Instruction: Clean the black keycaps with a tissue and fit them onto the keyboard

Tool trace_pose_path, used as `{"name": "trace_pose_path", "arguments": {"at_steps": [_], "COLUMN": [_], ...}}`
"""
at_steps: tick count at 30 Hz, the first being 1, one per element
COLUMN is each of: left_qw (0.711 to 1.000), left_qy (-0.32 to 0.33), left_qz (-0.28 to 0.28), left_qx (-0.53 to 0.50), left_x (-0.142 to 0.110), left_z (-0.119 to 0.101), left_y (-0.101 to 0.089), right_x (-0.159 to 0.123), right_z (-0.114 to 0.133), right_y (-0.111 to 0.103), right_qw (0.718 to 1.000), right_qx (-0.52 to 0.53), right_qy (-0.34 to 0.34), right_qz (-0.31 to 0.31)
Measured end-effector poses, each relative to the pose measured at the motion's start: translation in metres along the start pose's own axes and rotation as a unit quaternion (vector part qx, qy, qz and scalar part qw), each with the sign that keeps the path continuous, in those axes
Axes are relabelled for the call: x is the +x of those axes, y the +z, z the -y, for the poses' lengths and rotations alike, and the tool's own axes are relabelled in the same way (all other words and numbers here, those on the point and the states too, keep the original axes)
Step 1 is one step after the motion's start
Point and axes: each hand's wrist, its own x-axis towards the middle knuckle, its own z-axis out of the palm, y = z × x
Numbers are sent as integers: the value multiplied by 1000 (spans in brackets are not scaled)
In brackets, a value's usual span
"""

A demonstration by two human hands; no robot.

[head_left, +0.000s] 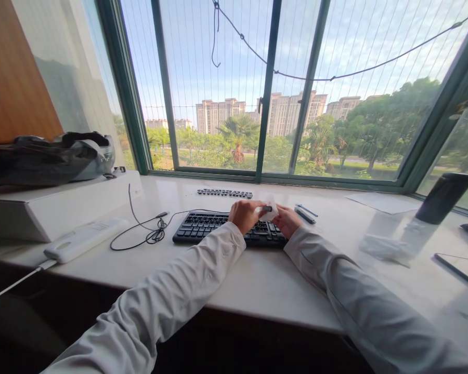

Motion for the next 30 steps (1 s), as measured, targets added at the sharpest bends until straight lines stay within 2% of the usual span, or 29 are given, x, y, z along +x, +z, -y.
{"name": "trace_pose_path", "arguments": {"at_steps": [4,9,11,16,21,24,30], "left_qw": [1000,997,994,984,956,942,942], "left_qy": [-10,-29,-36,-68,-158,-202,-213], "left_qz": [-12,-37,-41,-18,25,38,55], "left_qx": [2,-62,-94,-165,-248,-265,-254], "left_x": [1,2,2,1,2,2,1], "left_z": [-2,-6,-7,-9,-7,-6,-6], "left_y": [-1,-5,-7,-6,1,4,7], "right_x": [-2,-1,0,-2,-4,-4,-1], "right_z": [0,-2,-2,-1,2,3,5], "right_y": [2,-2,-4,-1,0,-2,-8], "right_qw": [1000,993,991,993,995,997,994], "right_qx": [13,-49,-47,-16,-21,-25,-94], "right_qy": [-8,-105,-120,-112,-94,-76,-40], "right_qz": [8,19,21,31,-8,7,29]}}
